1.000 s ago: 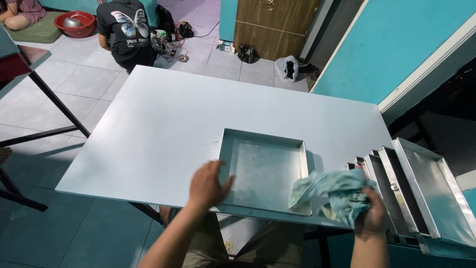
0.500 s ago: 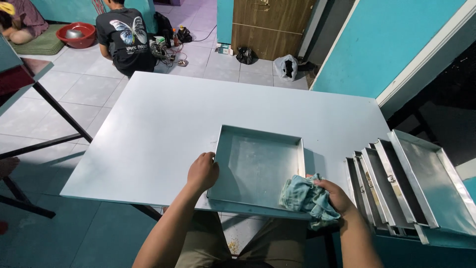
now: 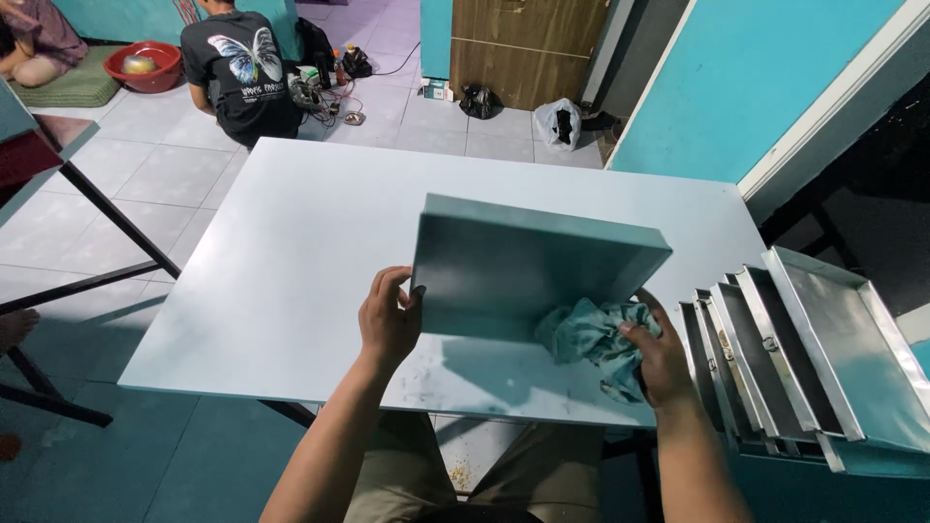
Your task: The person wipes the inside of a rectangular metal tray with a light blue cloth, then flips the tray over and wipes the exterior surface. The tray is placed on a white table with other similar trays stacked nearby.
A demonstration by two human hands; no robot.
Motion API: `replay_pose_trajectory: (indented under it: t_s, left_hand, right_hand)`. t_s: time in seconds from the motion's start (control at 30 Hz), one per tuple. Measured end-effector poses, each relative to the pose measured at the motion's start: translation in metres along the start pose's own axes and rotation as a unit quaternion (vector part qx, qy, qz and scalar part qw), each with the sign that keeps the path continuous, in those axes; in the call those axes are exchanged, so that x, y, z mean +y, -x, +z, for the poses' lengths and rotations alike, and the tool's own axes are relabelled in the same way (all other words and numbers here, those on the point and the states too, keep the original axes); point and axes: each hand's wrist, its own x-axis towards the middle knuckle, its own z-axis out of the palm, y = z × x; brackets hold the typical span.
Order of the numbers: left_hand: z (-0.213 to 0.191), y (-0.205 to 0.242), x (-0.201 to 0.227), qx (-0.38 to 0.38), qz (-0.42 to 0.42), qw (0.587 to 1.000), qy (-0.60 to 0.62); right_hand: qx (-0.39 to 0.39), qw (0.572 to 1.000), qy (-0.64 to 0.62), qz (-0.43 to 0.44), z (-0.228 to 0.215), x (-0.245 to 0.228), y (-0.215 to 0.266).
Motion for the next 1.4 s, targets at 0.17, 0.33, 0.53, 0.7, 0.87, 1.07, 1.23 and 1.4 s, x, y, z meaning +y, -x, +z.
replay_pose_trajectory:
  t_s: [0.17, 0.33, 0.53, 0.7, 0.87, 1.07, 1.23, 1.4]
  left_hand:
    - [-0.002, 0.001, -0.009, 0.024, 0.013, 1.000, 0.003]
    - [-0.002, 0.017, -0.028, 0.074, 0.041, 0.996, -0.002]
    - [-0.007, 0.050, -0.041, 0.109, 0.148, 0.982, -0.035]
    - [-0.023, 0.084, -0.021, 0.001, -0.032, 0.999, -0.001]
    - [-0.044, 0.091, 0.010, -0.116, -0.289, 0.900, 0.307]
    - [-0.068, 0.072, 0.040, -0.155, -0.455, 0.739, 0.472]
    - [-0.063, 0.071, 0.040, -0.180, -0.549, 0.722, 0.381]
    - [-0.047, 0.091, 0.013, -0.145, -0.485, 0.783, 0.362]
  right_hand:
    - [-0.017, 0.999, 0.018, -0.020, -0.058, 0.121, -0.045]
    - [-0.058, 0.997, 0.052, -0.020, 0.000, 0.000, 0.020]
    - [-0.135, 0.969, 0.199, -0.050, -0.041, 0.052, 0.037]
    - [-0.076, 0.967, 0.226, 0.089, -0.059, 0.080, 0.052]
    - [-0.155, 0.948, 0.255, -0.113, -0.110, 0.153, 0.045]
    - [-0.187, 0.973, 0.121, 0.066, -0.089, 0.137, 0.049]
    - [-0.167, 0.962, 0.132, 0.174, -0.049, 0.061, 0.060]
    - [-0.096, 0.852, 0.340, 0.386, -0.047, -0.011, 0.068]
